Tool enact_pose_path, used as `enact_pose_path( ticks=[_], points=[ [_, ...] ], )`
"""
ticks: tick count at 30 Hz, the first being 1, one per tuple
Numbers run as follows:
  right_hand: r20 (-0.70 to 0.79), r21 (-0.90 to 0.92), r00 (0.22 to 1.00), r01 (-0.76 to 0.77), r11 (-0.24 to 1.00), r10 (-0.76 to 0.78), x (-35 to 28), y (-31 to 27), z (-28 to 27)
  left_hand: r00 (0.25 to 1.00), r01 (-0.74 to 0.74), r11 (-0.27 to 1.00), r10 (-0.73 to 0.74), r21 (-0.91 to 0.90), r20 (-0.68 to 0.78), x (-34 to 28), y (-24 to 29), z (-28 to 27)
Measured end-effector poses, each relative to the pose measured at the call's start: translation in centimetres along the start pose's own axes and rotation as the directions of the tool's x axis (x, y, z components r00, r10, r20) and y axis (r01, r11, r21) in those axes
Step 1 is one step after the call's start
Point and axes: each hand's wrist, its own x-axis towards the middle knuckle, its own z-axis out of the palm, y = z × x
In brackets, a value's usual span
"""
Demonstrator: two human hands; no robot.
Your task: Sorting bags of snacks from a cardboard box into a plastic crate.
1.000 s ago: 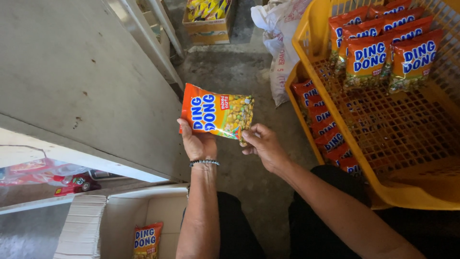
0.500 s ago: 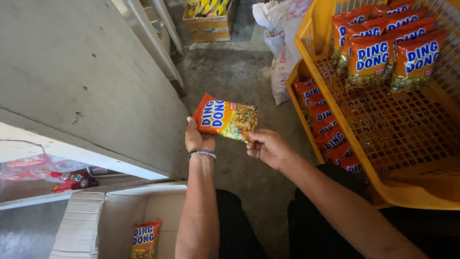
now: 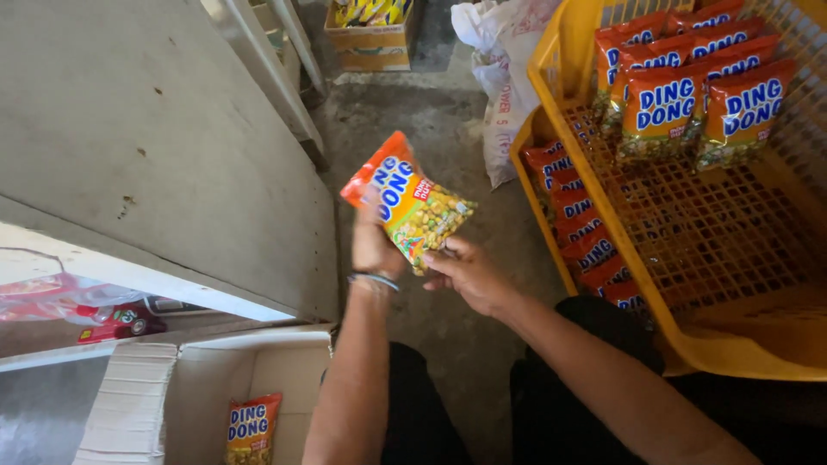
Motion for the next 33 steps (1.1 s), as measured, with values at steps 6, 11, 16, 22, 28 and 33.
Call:
enact_pose_path(
  ticks=[6, 11, 16, 22, 28, 33],
  points=[
    [0.383, -0.771, 0.923, 0.335, 0.542, -0.025, 1.9, -1.0, -5.5, 0.967, -0.193, 0.972, 0.165, 0.134, 0.193, -0.3, 0.0, -1.9],
    [-0.135, -0.815, 0.984, -0.045, 0.578, -0.113, 3.6, -5.5, -8.3, 0.943, -0.212, 0.93, 0.115, 0.299, 0.312, -1.8, 1.8, -2.0],
    [-0.064, -0.108, 0.981, 0.178, 0.978, -0.185, -0.1, -8.8, -1.5, 0.906, -0.221, 0.917, 0.068, 0.331, 0.417, -2.6, -0.4, -1.4],
    [0.024, -0.166, 0.943, 0.332, 0.929, -0.333, 1.3, -6.5, -2.7, 0.857, -0.215, 0.863, -0.058, 0.457, 0.512, -2.9, -1.3, -0.8],
    [-0.07, -0.018, 0.966, 0.247, 0.969, -0.247, 1.9, -6.6, -3.5, 0.892, -0.158, 0.867, -0.08, 0.472, 0.445, -4.0, -1.4, 0.1],
    [-0.174, -0.005, 0.939, 0.301, 0.954, -0.297, 2.6, -6.3, -4.2, 0.909, -0.091, 0.889, -0.11, 0.448, 0.402, -3.9, -2.3, -0.5]
  ],
)
